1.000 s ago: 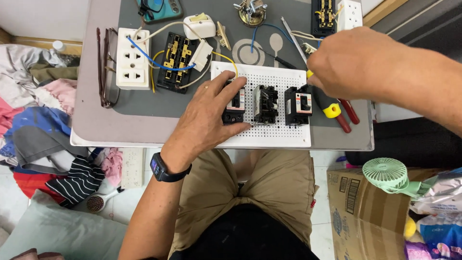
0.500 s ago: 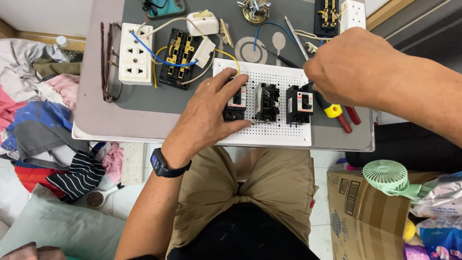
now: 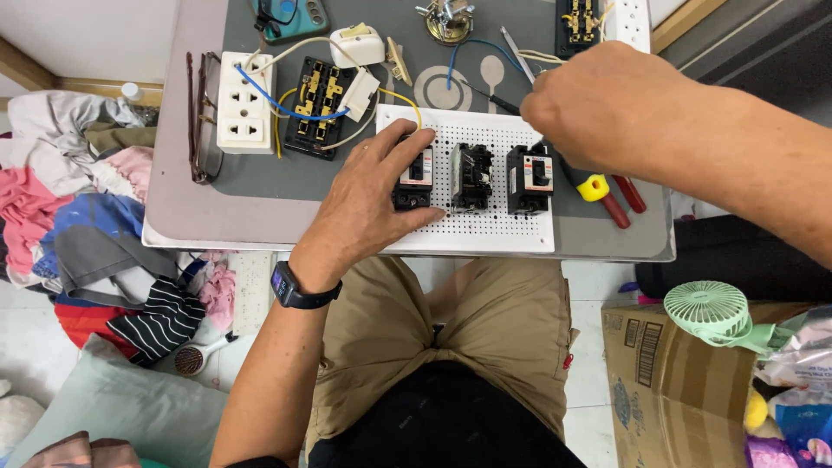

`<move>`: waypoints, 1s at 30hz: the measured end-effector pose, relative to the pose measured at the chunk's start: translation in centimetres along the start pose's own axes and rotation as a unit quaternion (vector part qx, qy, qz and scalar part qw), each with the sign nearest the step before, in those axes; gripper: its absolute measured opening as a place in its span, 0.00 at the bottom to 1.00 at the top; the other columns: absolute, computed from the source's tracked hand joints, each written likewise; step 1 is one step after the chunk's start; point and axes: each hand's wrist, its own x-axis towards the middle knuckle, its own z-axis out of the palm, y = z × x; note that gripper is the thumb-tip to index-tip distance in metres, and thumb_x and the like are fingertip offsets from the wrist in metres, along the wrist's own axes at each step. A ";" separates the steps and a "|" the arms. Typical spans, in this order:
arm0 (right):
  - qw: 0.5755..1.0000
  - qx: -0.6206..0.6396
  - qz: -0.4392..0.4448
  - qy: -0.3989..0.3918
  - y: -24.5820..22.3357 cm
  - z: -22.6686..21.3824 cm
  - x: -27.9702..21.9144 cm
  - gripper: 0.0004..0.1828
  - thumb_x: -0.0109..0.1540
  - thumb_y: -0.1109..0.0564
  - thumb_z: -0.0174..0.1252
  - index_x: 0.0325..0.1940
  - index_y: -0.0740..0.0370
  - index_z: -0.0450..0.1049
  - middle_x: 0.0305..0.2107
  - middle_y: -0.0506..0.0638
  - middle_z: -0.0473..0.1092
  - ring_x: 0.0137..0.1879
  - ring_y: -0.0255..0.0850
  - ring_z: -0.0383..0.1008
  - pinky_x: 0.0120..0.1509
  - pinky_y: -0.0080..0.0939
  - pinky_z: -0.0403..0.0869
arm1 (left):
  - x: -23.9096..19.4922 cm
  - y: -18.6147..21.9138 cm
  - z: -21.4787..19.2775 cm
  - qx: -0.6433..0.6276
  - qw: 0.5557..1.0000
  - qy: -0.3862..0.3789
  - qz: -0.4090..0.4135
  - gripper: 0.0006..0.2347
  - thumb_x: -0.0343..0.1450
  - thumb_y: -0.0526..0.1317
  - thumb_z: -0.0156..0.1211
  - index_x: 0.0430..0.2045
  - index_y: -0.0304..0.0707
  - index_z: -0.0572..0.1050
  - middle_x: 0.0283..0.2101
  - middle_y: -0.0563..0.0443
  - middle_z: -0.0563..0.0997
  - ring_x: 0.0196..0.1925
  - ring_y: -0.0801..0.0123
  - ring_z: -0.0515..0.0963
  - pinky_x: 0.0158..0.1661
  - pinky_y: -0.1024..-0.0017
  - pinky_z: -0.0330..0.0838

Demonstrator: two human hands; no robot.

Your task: The person sits on the floor and uses a screwdriver to tighten screws on three black electrical components mounted on a white perforated board. The person manipulates the components and wires while working at a low table.

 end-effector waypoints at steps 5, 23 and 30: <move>0.998 -0.062 -0.009 0.001 -0.3 -0.1 0.3 0.07 0.51 0.61 0.53 0.26 0.52 0.75 0.19 0.43 0.73 0.28 0.46 0.74 0.28 0.42 0.70 | 0.0 -0.6 0.5 0.019 1.000 -0.003 0.000 0.36 0.66 0.46 0.72 0.65 0.44 0.54 0.67 0.38 0.59 0.66 0.43 0.64 0.60 0.48 0.59; 0.998 -0.055 0.010 0.027 -0.2 0.1 0.3 0.08 0.53 0.62 0.53 0.29 0.50 0.76 0.20 0.42 0.74 0.28 0.45 0.75 0.29 0.41 0.71 | 0.0 0.2 0.3 0.014 1.000 0.001 -0.021 0.34 0.66 0.47 0.71 0.64 0.44 0.58 0.66 0.40 0.61 0.67 0.46 0.63 0.61 0.49 0.59; 0.997 -0.075 0.014 0.022 0.2 0.6 0.4 0.09 0.53 0.58 0.50 0.26 0.49 0.76 0.20 0.42 0.74 0.26 0.44 0.74 0.27 0.40 0.67 | 0.0 -0.4 0.5 0.022 1.000 0.007 -0.005 0.34 0.66 0.48 0.71 0.64 0.42 0.58 0.66 0.40 0.61 0.66 0.47 0.65 0.60 0.50 0.60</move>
